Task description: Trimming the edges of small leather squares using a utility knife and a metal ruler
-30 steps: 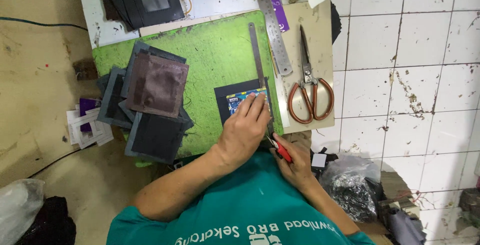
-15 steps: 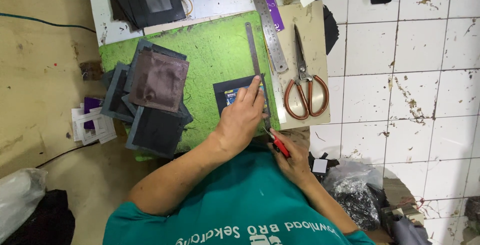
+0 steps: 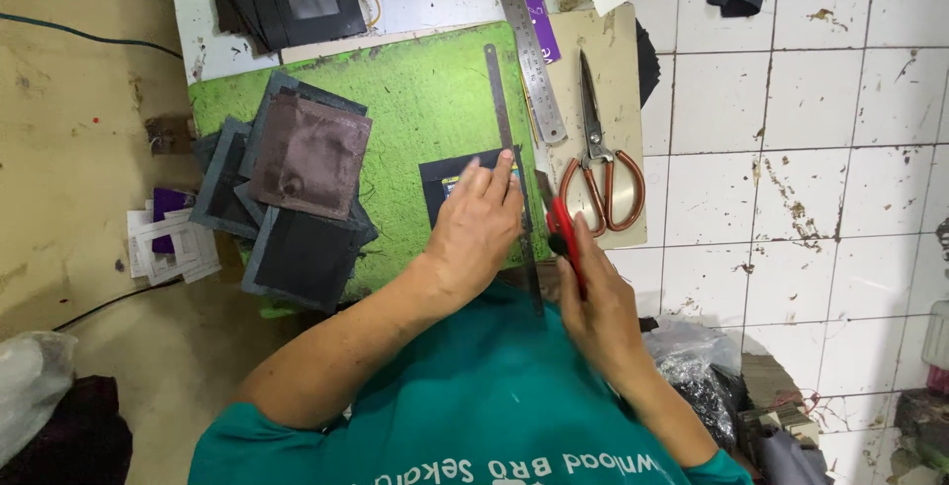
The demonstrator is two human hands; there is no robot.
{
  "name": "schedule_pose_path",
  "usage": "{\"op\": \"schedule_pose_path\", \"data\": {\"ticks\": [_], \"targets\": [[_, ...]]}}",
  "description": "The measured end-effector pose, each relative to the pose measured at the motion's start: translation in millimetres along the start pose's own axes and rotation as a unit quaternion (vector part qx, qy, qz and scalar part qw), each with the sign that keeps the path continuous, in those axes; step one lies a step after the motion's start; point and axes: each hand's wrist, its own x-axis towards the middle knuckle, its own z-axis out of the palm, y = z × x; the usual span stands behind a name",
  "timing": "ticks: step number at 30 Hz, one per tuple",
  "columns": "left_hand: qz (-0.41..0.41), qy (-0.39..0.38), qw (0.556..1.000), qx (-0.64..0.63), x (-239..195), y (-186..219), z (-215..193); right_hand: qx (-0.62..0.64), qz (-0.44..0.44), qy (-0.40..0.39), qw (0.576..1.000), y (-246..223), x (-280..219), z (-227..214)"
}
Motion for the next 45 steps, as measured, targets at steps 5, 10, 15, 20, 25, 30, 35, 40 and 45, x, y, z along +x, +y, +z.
{"op": "schedule_pose_path", "data": {"ticks": [5, 10, 15, 20, 25, 30, 35, 40, 45], "targets": [[0.001, 0.139, 0.989, -0.046, -2.1, -4.1, 4.9, -0.045, -0.023, -0.021, 0.998, -6.0, 24.4, 6.7], [-0.001, 0.168, 0.984, -0.059, -2.0, -5.4, 1.6, -0.125, -0.034, -0.021, 0.991, 7.8, 30.7, 19.2], [-0.002, 0.154, 0.986, -0.067, -1.9, -5.5, -5.1, -0.132, -0.004, -0.049, 0.99, 17.2, 29.8, 23.4], [0.001, 0.139, 0.988, -0.061, -1.5, -6.8, -16.3, -0.144, -0.015, -0.075, 0.987, 9.0, 32.0, 21.0], [0.016, 0.127, 0.99, -0.063, -3.5, -9.5, -10.2, -0.18, 0.045, -0.132, 0.974, 14.9, -2.1, 22.1], [0.006, 0.057, 0.998, 0.008, -5.2, -12.5, -9.8, -0.078, -0.069, -0.117, 0.988, 21.9, -81.8, 3.4], [0.006, 0.049, 0.998, 0.029, -5.5, -10.4, -7.8, -0.092, -0.018, -0.169, 0.981, 13.8, -74.0, -20.2], [0.004, 0.03, 0.999, 0.025, -5.4, -10.5, -7.8, -0.113, -0.023, -0.113, 0.987, 2.2, -38.2, -26.7], [-0.006, 0.104, 0.993, -0.054, -3.8, -7.1, -9.4, -0.151, 0.006, -0.051, 0.987, 9.7, 12.4, 13.1]]}}
